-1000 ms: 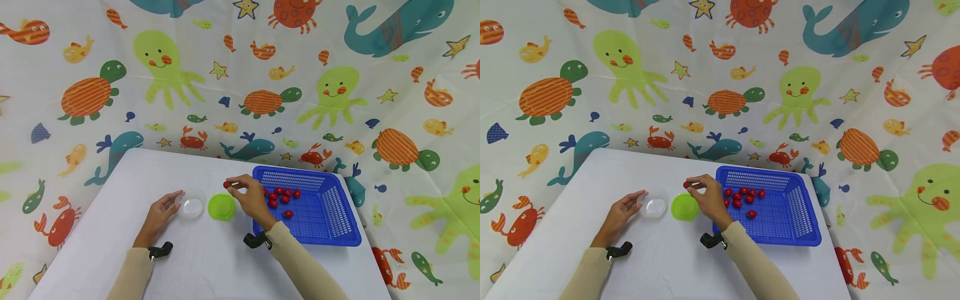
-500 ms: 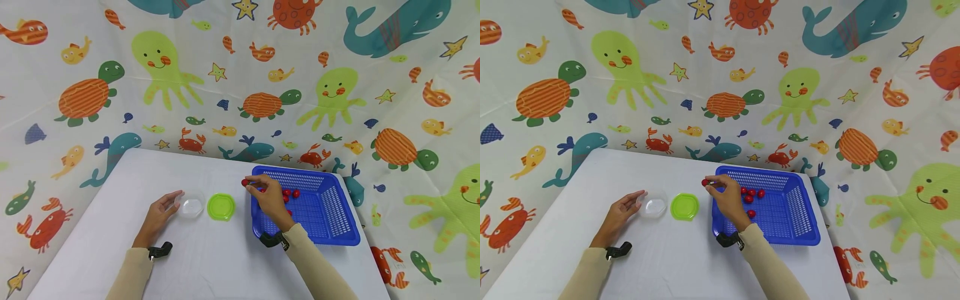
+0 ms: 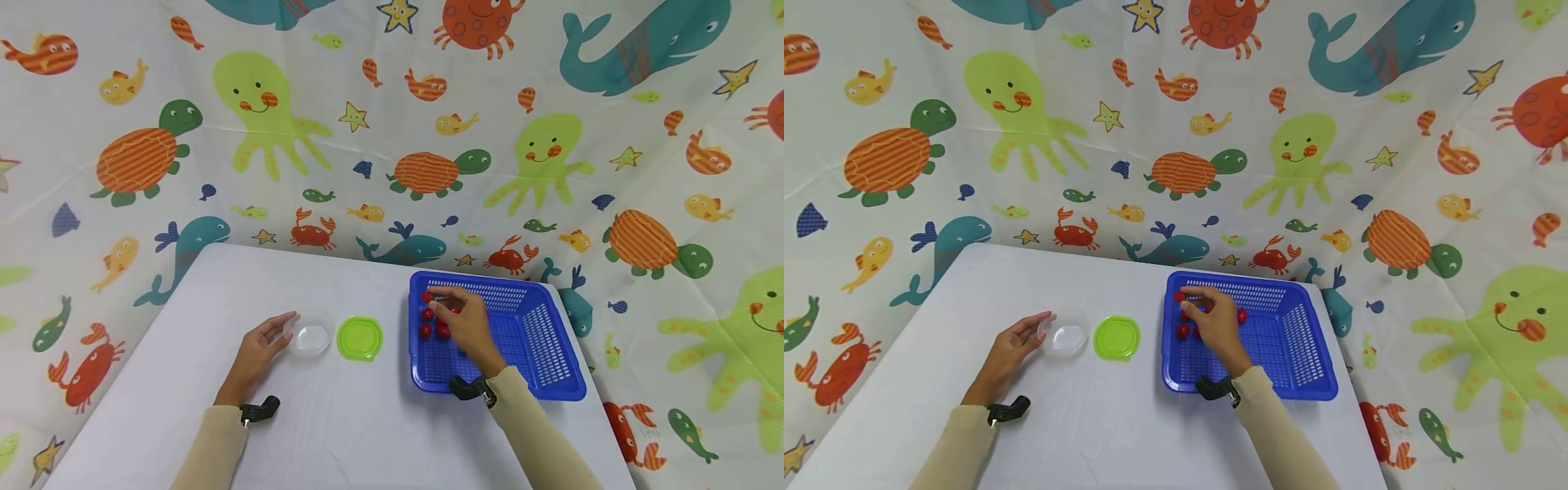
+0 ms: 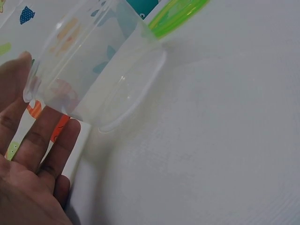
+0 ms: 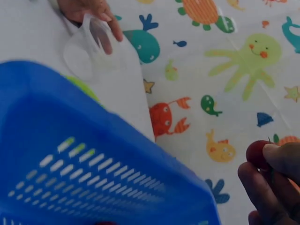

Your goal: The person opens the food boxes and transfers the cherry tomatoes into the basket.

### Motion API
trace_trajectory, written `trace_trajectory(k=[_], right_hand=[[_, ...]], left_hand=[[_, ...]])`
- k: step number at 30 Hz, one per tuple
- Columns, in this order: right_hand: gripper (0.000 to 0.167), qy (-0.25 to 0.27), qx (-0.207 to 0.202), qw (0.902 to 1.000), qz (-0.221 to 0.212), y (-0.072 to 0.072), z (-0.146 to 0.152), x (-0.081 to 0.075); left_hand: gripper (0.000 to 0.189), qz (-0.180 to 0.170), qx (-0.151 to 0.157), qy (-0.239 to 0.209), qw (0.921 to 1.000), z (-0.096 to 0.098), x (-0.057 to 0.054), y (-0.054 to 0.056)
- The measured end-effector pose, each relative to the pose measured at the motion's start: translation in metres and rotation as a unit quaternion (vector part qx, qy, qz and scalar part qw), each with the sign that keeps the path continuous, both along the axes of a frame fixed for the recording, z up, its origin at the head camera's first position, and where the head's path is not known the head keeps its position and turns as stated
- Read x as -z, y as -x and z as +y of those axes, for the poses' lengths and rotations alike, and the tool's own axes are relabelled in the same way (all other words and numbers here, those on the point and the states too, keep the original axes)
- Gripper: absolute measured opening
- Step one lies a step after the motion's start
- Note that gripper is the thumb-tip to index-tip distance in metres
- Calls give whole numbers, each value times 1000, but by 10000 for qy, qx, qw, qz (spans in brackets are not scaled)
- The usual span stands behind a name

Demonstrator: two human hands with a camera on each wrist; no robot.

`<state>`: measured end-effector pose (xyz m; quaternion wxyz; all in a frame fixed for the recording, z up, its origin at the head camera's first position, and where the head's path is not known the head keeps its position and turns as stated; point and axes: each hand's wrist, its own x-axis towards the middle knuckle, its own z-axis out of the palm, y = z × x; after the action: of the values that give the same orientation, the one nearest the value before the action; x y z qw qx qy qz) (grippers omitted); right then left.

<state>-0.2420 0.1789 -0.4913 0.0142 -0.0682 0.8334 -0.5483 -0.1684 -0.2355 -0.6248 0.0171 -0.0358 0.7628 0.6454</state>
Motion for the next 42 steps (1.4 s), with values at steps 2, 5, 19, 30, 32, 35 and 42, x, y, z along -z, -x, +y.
trace_trajectory(k=[2, 5, 19, 30, 32, 35, 42], right_hand=[[29, -68, 37, 9999, -72, 1, 7, 1], [30, -87, 47, 9999, -102, 1, 17, 2], [30, -218, 440, 9982, -339, 12, 59, 15], [28, -433, 894, 9940, -455, 19, 82, 26], [28, -525, 956, 9926, -534, 19, 86, 28], [29, -661, 1014, 9904, -662, 21, 92, 29], [29, -611, 1061, 9861, -1120, 26, 101, 33]], left_hand=[[54, -20, -12, 12, 10000, 0, 1, -1], [54, -30, -30, 13, 10000, 1, 0, -2], [55, 0, -35, -55, 10000, 3, -2, -5], [56, -82, -1, -61, 9999, 3, -3, -7], [56, -63, 19, -75, 10000, 2, -3, -5], [55, -34, 38, -74, 10000, 2, -2, -3], [54, 23, 48, -22, 10000, -1, 0, 1]])
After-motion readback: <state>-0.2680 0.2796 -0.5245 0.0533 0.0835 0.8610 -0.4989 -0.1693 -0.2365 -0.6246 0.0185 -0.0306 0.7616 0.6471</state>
